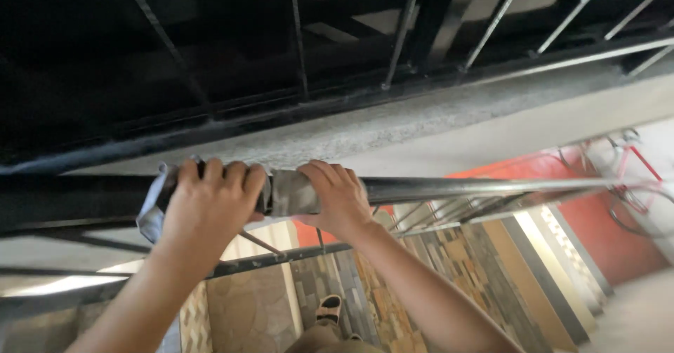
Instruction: Cleaning a metal railing with a cloth.
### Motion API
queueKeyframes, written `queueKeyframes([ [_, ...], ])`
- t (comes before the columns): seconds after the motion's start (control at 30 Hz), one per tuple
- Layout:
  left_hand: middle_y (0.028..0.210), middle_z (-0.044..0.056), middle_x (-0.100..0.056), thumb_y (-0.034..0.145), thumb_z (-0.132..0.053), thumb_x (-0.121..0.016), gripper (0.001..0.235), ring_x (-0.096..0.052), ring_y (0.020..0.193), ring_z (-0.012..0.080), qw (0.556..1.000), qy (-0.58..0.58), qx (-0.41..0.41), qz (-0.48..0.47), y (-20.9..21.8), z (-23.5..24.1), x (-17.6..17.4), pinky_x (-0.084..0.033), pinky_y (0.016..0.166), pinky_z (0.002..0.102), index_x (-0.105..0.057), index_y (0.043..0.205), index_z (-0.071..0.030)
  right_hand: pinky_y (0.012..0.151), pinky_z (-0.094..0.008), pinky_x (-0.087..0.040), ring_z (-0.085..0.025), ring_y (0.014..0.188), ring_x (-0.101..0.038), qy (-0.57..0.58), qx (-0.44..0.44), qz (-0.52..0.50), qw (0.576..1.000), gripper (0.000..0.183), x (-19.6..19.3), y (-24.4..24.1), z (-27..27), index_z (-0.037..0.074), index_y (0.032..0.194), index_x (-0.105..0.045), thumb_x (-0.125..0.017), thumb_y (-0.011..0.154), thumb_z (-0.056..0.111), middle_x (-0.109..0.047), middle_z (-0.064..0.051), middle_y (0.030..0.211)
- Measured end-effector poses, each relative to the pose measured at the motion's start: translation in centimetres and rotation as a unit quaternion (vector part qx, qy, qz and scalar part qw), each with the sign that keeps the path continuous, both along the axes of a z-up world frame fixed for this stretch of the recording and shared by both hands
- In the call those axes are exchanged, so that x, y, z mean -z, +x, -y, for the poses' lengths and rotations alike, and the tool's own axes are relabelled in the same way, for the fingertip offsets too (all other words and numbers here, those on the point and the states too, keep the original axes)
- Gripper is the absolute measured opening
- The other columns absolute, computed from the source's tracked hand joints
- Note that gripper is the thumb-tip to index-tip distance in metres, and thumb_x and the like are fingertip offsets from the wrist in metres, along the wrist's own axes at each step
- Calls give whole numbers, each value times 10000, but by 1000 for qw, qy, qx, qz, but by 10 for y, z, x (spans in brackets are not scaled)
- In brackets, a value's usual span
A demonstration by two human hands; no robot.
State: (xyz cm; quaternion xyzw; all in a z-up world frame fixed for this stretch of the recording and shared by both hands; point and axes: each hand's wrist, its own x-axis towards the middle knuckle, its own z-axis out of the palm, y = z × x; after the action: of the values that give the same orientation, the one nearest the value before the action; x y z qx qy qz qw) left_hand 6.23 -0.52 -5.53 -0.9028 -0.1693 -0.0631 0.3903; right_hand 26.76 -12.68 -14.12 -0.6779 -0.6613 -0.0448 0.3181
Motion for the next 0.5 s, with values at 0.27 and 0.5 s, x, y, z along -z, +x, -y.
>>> queueKeyframes([
  [0.27, 767, 199, -578, 929, -194, -588, 206, -580, 704, 406, 987, -60, 116, 89, 104, 49, 39, -447, 636, 575, -684, 985, -21, 1053, -544, -406, -318, 1215, -566, -45, 97, -22, 994, 959, 84, 73, 32, 184, 1398, -545, -936, 550, 403, -574, -79, 1311],
  [0.5, 798, 239, -607, 935, -109, -479, 248, -593, 711, 437, 987, -145, 52, 43, 174, 76, 97, -448, 648, 614, -644, 1016, 57, 1124, -504, -386, -240, 1232, -582, -61, 135, -37, 988, 849, 101, 96, 39, 232, 1324, -593, -837, 586, 575, -611, -8, 1266],
])
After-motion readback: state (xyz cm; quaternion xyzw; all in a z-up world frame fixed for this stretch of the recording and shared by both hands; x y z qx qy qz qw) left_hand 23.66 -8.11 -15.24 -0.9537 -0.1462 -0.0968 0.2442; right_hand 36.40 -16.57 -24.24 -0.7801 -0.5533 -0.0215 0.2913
